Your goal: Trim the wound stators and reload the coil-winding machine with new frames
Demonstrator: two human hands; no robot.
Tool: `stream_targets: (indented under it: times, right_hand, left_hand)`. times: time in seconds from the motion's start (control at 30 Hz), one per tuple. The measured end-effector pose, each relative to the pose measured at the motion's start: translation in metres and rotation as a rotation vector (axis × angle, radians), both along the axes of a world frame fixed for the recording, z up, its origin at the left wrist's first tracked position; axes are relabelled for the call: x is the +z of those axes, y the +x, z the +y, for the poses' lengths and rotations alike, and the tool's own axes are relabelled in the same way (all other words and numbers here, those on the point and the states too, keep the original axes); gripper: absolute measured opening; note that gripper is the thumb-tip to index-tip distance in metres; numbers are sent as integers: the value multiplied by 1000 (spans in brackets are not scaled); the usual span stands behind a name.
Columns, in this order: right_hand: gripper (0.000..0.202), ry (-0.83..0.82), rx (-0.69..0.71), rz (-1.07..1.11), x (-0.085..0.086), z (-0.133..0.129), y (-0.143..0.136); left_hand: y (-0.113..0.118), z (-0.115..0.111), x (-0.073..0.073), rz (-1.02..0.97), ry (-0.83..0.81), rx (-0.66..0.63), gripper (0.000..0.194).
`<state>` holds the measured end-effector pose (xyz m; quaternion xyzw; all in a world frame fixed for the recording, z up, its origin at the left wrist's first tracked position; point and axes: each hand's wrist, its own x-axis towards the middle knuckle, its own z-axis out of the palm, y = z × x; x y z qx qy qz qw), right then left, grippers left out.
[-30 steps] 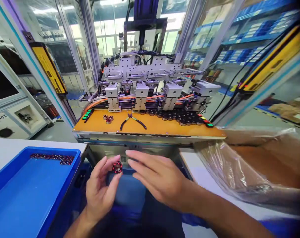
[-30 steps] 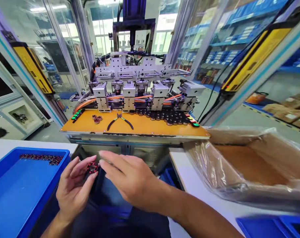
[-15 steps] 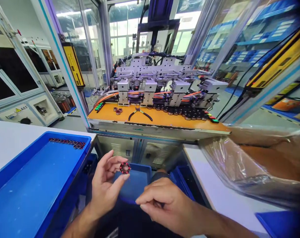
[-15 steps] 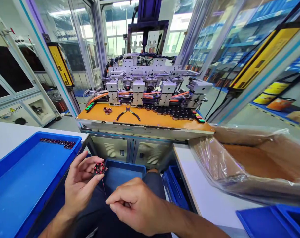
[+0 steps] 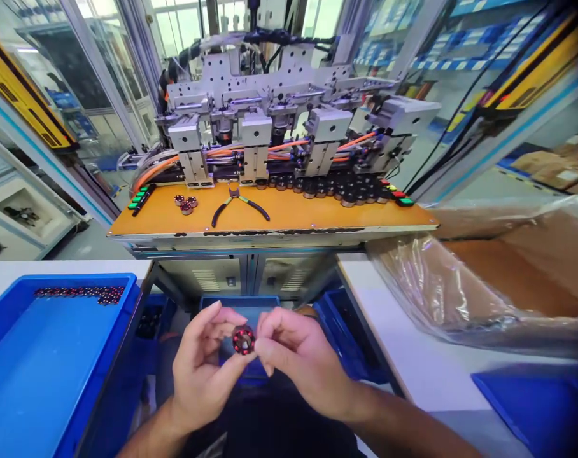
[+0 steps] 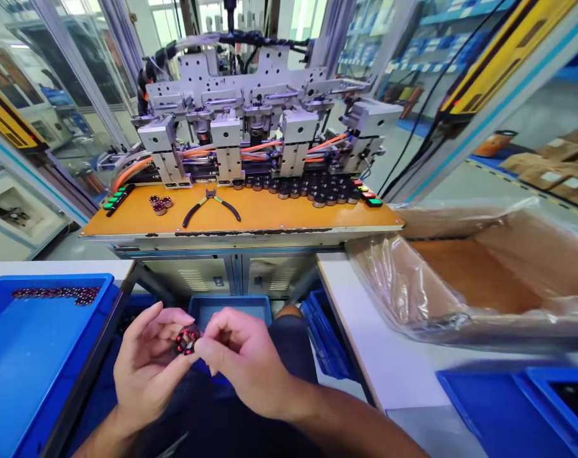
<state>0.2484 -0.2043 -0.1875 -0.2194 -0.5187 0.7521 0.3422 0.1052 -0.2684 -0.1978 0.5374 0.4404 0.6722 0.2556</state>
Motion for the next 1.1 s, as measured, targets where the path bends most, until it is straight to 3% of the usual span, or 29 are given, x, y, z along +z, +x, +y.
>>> stream_targets:
  times: [0.17, 0.37, 0.47, 0.57, 0.67, 0.83, 0.97, 1.1]
  right_hand:
    - [34, -114, -20, 72, -19, -6, -3]
    - [29, -24, 5, 17, -6, 7, -7]
    - [28, -44, -37, 79, -12, 3, -9]
    - [28, -53, -24, 30, -18, -2, -5]
    - [27, 36, 23, -89, -8, 4, 1]
    - [21, 197, 60, -257, 19, 14, -1]
    - [25, 259, 84, -305, 19, 16, 1]
    - [26, 213, 147, -299, 13, 24, 10]
  left_hand:
    - [-9, 6, 1, -51, -59, 23, 65]
    - [-15, 3, -1, 5, -73, -68, 69]
    - [-15, 2, -2, -135, -110, -151, 67]
    - [-19, 0, -2, -279, -192, -240, 50]
    - [-24, -2, 0, -275, -263, -281, 33]
    - [-25, -3, 3, -212, -301, -298, 33]
    - [-24, -1, -1, -191, -327, -277, 33]
    - [-24, -1, -4, -329, -402, -361, 30]
